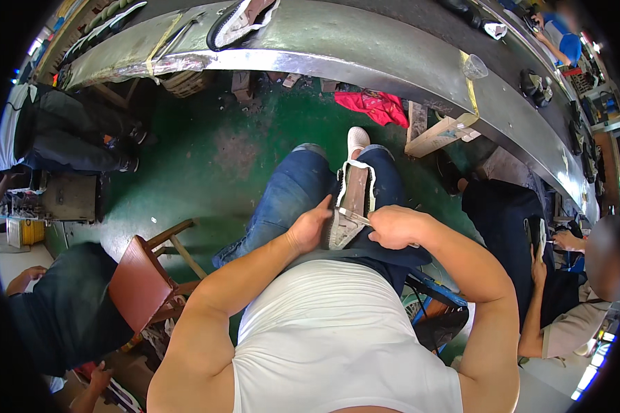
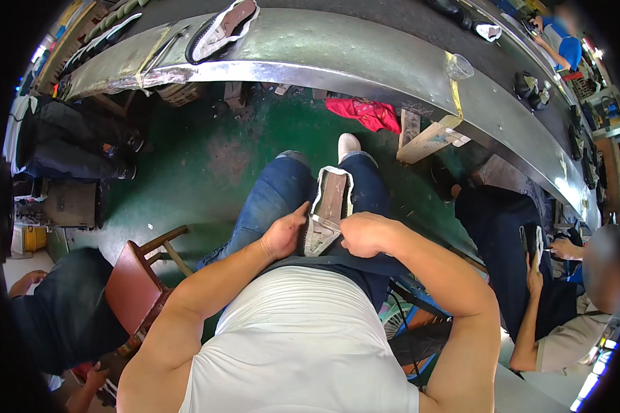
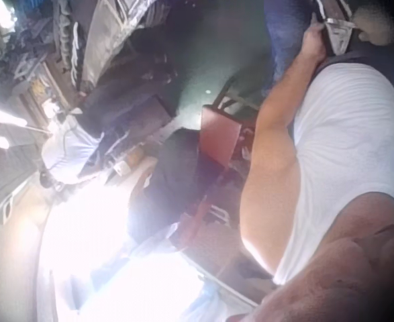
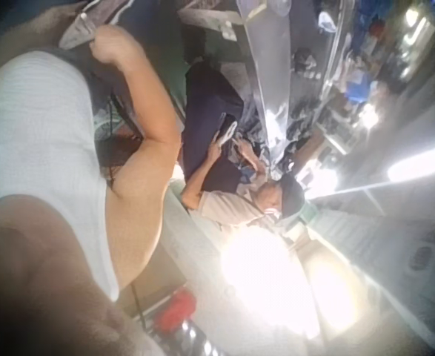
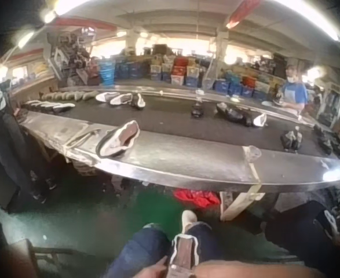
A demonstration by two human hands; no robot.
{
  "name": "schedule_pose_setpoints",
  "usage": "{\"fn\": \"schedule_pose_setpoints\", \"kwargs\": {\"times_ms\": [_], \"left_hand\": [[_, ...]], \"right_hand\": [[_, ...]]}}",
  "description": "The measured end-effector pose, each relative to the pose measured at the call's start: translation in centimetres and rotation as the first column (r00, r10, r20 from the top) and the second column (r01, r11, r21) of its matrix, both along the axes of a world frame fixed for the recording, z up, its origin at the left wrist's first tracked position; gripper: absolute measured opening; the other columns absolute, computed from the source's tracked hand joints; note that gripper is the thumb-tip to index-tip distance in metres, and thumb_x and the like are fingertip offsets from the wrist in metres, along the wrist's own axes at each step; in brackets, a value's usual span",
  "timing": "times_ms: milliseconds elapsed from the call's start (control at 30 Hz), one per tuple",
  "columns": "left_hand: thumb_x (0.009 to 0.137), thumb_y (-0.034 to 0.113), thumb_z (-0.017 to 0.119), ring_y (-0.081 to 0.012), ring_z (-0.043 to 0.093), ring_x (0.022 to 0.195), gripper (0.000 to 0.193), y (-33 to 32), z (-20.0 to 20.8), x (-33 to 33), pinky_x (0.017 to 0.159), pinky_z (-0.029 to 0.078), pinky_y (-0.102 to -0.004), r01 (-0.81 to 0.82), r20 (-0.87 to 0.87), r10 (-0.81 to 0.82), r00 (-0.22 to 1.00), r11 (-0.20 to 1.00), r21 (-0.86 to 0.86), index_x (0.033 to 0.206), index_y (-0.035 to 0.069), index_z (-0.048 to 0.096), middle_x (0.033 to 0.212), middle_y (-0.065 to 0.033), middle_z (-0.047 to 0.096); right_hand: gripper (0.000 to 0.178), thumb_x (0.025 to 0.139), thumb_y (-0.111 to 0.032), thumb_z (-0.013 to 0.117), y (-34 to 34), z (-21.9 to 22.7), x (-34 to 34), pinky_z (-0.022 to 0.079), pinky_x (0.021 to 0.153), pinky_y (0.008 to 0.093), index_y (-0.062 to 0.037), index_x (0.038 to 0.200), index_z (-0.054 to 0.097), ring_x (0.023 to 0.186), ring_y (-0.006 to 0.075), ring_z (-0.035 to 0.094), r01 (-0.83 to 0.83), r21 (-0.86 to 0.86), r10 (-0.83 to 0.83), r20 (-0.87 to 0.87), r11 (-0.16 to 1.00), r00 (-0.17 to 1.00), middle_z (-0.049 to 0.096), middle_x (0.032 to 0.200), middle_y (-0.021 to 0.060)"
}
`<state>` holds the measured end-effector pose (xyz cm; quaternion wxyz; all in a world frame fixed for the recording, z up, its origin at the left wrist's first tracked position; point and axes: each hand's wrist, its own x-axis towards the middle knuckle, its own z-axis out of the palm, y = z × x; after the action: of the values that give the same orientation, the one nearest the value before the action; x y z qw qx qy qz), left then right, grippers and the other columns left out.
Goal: Assembling and lasting shoes on a production line using lasting pliers to secure the upper.
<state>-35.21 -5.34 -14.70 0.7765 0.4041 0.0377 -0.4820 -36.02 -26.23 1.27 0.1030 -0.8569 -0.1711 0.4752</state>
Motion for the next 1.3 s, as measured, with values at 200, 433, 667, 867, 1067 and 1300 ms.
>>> {"fn": "schedule_pose_setpoints", "kwargs": {"times_ms": [200,433,667,867,1067,1300], "left_hand": [[0.109,0.046,0.027,-0.0264,0.041,0.140,0.064,-3.5,-0.9,-0.1,0.115,0.033,-0.0334,-0.300,0.145,0.263,0.954,0.853,0.427,0.152,-0.001,0.035,0.156,-0.0160,0.039],[0.109,0.039,0.029,-0.0376,0.055,0.129,0.058,-4.3,0.6,0.3,0.108,0.042,-0.0372,-0.367,0.528,-0.114,0.842,0.595,0.715,0.140,-0.006,0.050,0.135,-0.0280,0.057],[0.107,0.030,0.036,-0.0397,0.052,0.130,0.048,-4.0,1.5,-0.7,0.109,0.040,-0.0386,-0.429,0.703,-0.136,0.698,0.707,0.563,0.143,0.001,0.049,0.141,-0.0273,0.053],[0.105,0.027,0.043,-0.0489,0.031,0.141,0.054,-2.8,1.3,0.6,0.114,0.035,-0.0446,-0.245,0.726,-0.544,0.420,0.703,0.668,0.156,0.013,0.031,0.149,-0.0284,0.039],[0.106,0.026,0.040,-0.0477,0.019,0.147,0.055,-3.5,5.2,3.0,0.118,0.032,-0.0459,0.008,0.489,-0.748,0.448,0.551,0.835,0.158,0.015,0.024,0.153,-0.0201,0.040],[0.105,0.030,0.040,-0.0484,0.033,0.139,0.055,-3.1,7.6,3.7,0.115,0.035,-0.0460,0.132,0.418,-0.832,0.364,0.490,0.862,0.158,0.021,0.025,0.153,-0.0356,0.024]], "right_hand": [[0.028,0.091,-0.022,0.062,0.4,-5.1,-4.9,0.052,0.082,0.0519,0.0049,0.099,0.062,0.089,0.0453,0.066,0.320,0.304,-0.405,0.278,0.897,0.871,0.068,0.091,0.0289],[0.034,0.090,-0.027,0.064,-1.5,-2.2,-4.1,0.051,0.085,0.0495,0.0043,0.104,0.062,0.096,0.0436,0.065,0.399,0.169,-0.415,0.067,0.901,0.908,0.068,0.100,0.0272],[0.026,0.092,-0.021,0.064,-2.6,-5.0,-2.6,0.050,0.084,0.0493,0.0021,0.104,0.057,0.097,0.0419,0.065,0.348,0.139,-0.370,0.488,0.927,0.790,0.067,0.102,0.0246],[0.020,0.091,-0.016,0.064,-5.9,-6.4,-2.0,0.055,0.076,0.0433,0.0014,0.098,0.059,0.085,0.0339,0.069,0.473,0.269,-0.538,0.271,0.839,0.798,0.069,0.096,0.0199],[0.031,0.100,-0.030,0.056,-7.6,-2.5,2.0,0.052,0.053,0.0342,0.0005,0.094,0.057,0.060,0.0179,0.065,0.718,0.271,-0.717,-0.123,0.641,0.686,0.067,0.077,0.0091],[0.042,0.105,-0.034,0.045,-5.7,-7.6,2.2,0.048,0.081,0.0529,0.0043,0.096,0.058,0.091,0.0483,0.063,0.529,0.336,-0.606,0.192,0.779,0.772,0.066,0.094,0.0291]]}}
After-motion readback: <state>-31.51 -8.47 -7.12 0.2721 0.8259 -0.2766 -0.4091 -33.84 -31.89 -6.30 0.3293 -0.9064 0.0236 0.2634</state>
